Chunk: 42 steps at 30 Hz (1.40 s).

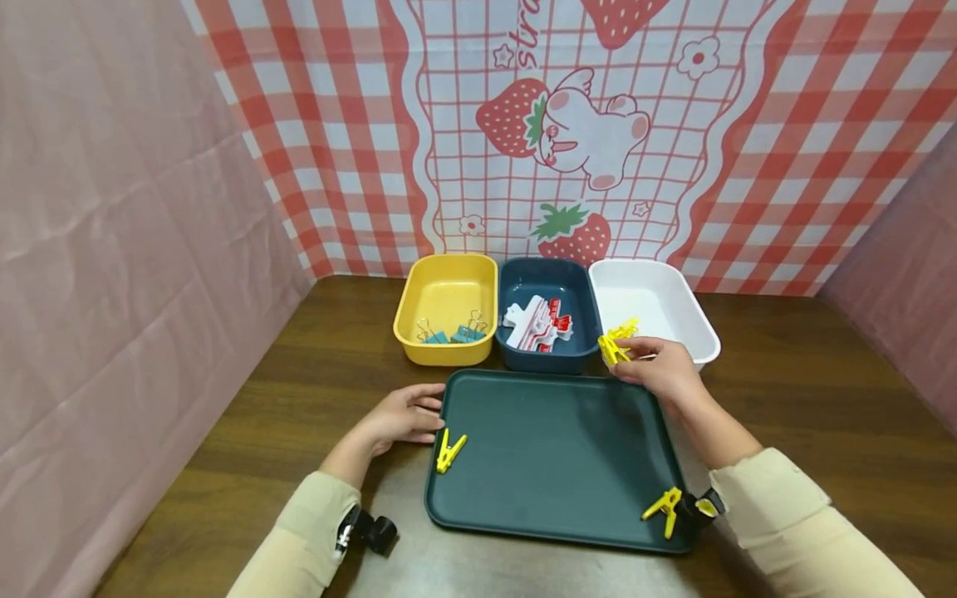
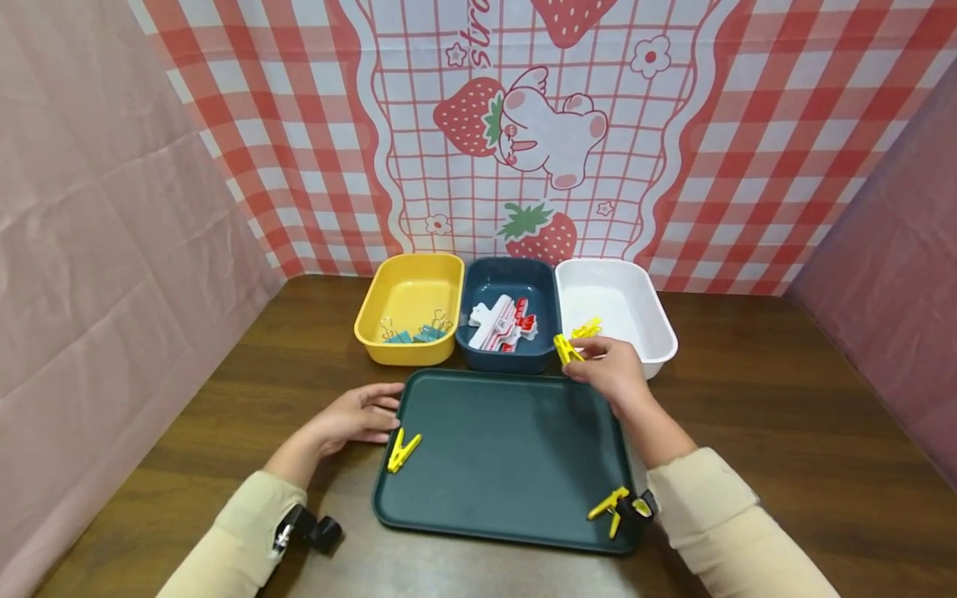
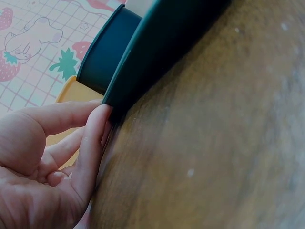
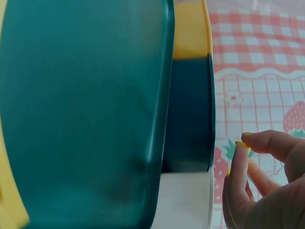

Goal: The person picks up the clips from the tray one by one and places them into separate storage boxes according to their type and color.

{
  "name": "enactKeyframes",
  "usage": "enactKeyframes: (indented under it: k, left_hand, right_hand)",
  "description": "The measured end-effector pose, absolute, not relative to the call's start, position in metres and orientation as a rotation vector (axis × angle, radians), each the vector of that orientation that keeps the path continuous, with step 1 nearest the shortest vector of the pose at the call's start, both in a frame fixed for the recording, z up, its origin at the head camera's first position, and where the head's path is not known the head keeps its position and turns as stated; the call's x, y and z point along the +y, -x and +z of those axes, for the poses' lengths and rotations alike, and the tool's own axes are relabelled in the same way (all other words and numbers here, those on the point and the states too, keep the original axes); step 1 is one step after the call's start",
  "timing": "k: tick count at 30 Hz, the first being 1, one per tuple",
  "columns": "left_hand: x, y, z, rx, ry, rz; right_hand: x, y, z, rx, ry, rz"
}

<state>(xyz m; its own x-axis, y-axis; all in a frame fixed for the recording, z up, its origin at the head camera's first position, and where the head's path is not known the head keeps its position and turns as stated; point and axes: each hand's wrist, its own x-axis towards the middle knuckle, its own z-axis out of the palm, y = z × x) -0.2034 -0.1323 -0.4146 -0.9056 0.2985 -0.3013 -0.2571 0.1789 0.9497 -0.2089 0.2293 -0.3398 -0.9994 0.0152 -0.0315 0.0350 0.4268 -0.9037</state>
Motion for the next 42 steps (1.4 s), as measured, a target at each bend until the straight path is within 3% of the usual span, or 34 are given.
enactKeyframes:
  k: [27, 33, 42]
  left_hand:
    - [-0.136, 0.203, -0.417, 2.041, -0.031, 1.779]
    - [-0.134, 0.202, -0.417, 2.033, -0.035, 1.783]
    - [-0.134, 0.203, -0.416, 2.041, -0.049, 1.788]
  right_hand:
    - [0.256, 0.255, -0.348, 2.529, -0.414, -1.912]
    - [0.256, 0.257, -0.347, 2.481, -0.528, -1.976]
    - [0.251, 0.248, -0.347, 2.494, -0.484, -2.138]
